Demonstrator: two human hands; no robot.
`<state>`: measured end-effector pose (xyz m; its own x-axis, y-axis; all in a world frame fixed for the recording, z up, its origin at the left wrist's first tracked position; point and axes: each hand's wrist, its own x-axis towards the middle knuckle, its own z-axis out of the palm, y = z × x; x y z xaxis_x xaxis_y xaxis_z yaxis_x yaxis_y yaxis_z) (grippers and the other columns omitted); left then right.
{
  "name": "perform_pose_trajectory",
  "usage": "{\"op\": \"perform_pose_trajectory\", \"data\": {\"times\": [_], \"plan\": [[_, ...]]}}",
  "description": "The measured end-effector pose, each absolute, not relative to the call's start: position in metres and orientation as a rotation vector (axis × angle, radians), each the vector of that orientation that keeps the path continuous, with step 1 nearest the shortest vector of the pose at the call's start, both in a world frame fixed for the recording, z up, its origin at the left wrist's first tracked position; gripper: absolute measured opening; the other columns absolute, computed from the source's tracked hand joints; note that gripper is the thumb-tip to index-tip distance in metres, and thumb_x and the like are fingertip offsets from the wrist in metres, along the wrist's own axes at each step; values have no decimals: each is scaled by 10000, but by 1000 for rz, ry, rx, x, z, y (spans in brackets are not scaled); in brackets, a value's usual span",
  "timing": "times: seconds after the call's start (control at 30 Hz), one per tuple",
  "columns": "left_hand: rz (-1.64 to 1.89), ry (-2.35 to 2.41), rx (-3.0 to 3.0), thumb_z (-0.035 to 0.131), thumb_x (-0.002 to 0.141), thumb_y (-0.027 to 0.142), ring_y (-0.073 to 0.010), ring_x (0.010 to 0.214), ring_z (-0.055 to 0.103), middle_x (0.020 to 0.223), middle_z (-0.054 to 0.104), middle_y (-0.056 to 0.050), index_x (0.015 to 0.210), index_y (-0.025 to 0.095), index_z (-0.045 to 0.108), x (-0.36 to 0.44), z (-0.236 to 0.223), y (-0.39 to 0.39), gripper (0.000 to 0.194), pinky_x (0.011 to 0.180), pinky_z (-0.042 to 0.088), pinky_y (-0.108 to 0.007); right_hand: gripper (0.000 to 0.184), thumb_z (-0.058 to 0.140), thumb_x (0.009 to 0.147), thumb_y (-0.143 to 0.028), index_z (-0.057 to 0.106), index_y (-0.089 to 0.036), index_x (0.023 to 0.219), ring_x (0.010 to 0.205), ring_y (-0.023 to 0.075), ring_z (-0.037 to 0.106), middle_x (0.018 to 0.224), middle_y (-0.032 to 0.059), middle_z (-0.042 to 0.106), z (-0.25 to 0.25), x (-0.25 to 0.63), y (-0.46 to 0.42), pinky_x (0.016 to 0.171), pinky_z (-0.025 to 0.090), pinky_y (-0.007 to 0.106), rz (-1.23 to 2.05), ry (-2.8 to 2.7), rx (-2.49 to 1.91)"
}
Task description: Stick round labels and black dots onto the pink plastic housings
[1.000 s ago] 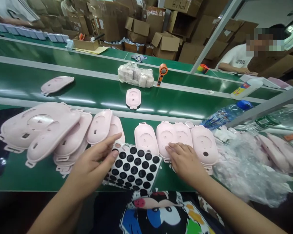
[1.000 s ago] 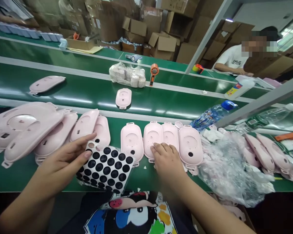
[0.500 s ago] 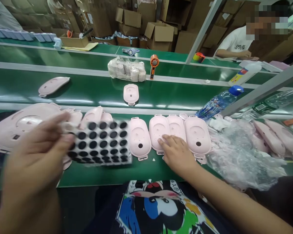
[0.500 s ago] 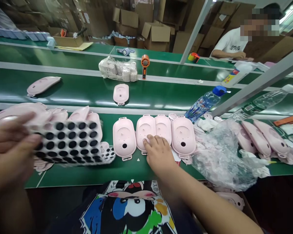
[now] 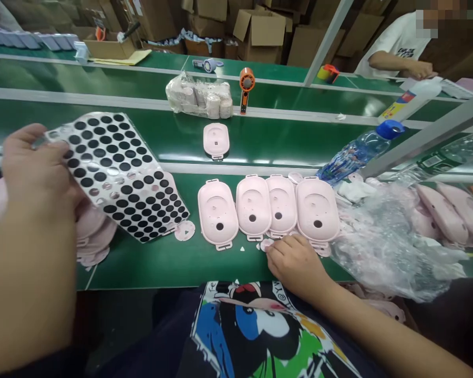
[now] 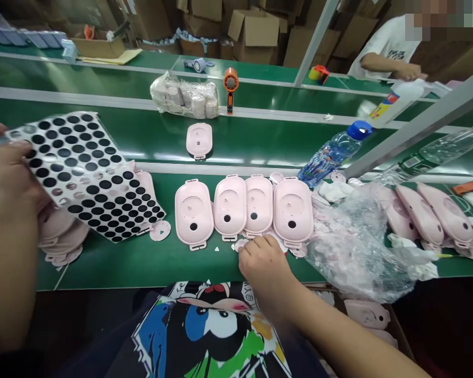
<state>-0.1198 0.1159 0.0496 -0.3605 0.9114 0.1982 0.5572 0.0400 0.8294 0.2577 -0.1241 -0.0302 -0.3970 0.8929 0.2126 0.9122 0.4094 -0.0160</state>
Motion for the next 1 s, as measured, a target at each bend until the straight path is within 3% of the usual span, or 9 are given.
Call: {"op": "perform_pose_trajectory", "data": {"times": [0.1, 0.2, 0.27, 0.37, 0.43, 0.57, 0.67, 0.77, 1.0], "plan": [[1065, 2096, 1424, 696, 837, 399, -303, 1270, 542, 1430, 540, -89, 1467, 83, 250, -117, 59, 112, 834, 1040, 454, -516, 168, 547, 906, -154, 688, -174, 814, 764, 187, 576, 791, 36, 686, -4, 255, -110, 742, 411, 347, 112, -2300, -1434], [827, 2251, 1796, 859, 621, 503, -415, 1446, 245, 1602, 292, -125, 1530, 118, 228, -99, 71, 84, 1172, 1155, 192, -620, 144, 556, 906, -132, 689, -167, 946, 746, 174, 564, 803, 52, 655, 17, 249, -93, 671, 446, 317, 161, -2062, -1284], [801, 2111, 2163, 806, 694, 513, -392, 1477, 172, 1627, 234, -102, 1515, 136, 304, -74, 72, 54, 1033, 1176, 152, -591, 171, 576, 895, -98, 676, -157, 1020, 686, 162, 542, 750, 44, 622, 22, 243, -82, 607, 440, 299, 126, -2008, -1163], [640, 1332, 2117, 555, 923, 466, -270, 1164, 605, 1314, 634, -57, 1347, 205, 570, -30, 55, 9, 498, 1017, 466, -438, 285, 579, 879, -52, 632, -164, 1135, 736, 167, 594, 818, 51, 665, 21, 233, -67, 647, 476, 320, 227, -2073, -957], [484, 996, 1848, 473, 963, 461, -230, 969, 665, 1095, 711, -65, 1164, 197, 681, -6, 37, -9, 391, 856, 536, -358, 366, 553, 871, -30, 608, -195, 1192, 855, 184, 632, 930, 61, 688, 19, 227, -60, 737, 505, 357, 339, -2101, -871], [546, 840, 1319, 604, 904, 412, -123, 613, 590, 742, 644, -16, 880, 162, 664, 18, 9, -17, 258, 556, 487, -235, 468, 516, 869, -50, 553, -285, 1273, 949, 181, 632, 1047, 43, 667, 14, 216, -57, 845, 521, 387, 566, -2005, -933], [697, 873, 1040, 729, 816, 348, -103, 580, 594, 710, 626, 14, 865, 165, 580, 24, 1, -16, 240, 543, 496, -218, 405, 614, 874, -187, 525, -269, 1260, 882, 172, 637, 1048, 53, 643, 6, 208, -64, 789, 555, 351, 818, -1694, -1154], [689, 812, 972, 761, 794, 315, -133, 665, 665, 729, 671, -7, 848, 170, 532, 27, -2, -17, 276, 630, 540, -243, 76, 611, 896, -262, 611, -215, 955, 724, 146, 628, 844, 23, 650, 3, 213, -64, 646, 544, 286, 1023, -1477, -1312], [727, 741, 1012, 649, 884, 410, -208, 810, 728, 982, 748, -109, 1180, 190, 494, 23, -9, -14, 400, 732, 585, -335, 303, 580, 839, -172, 539, -212, 1137, 623, 149, 586, 754, -15, 634, 30, 266, -3, 526, 416, 253, 873, -1851, -1846]]}}
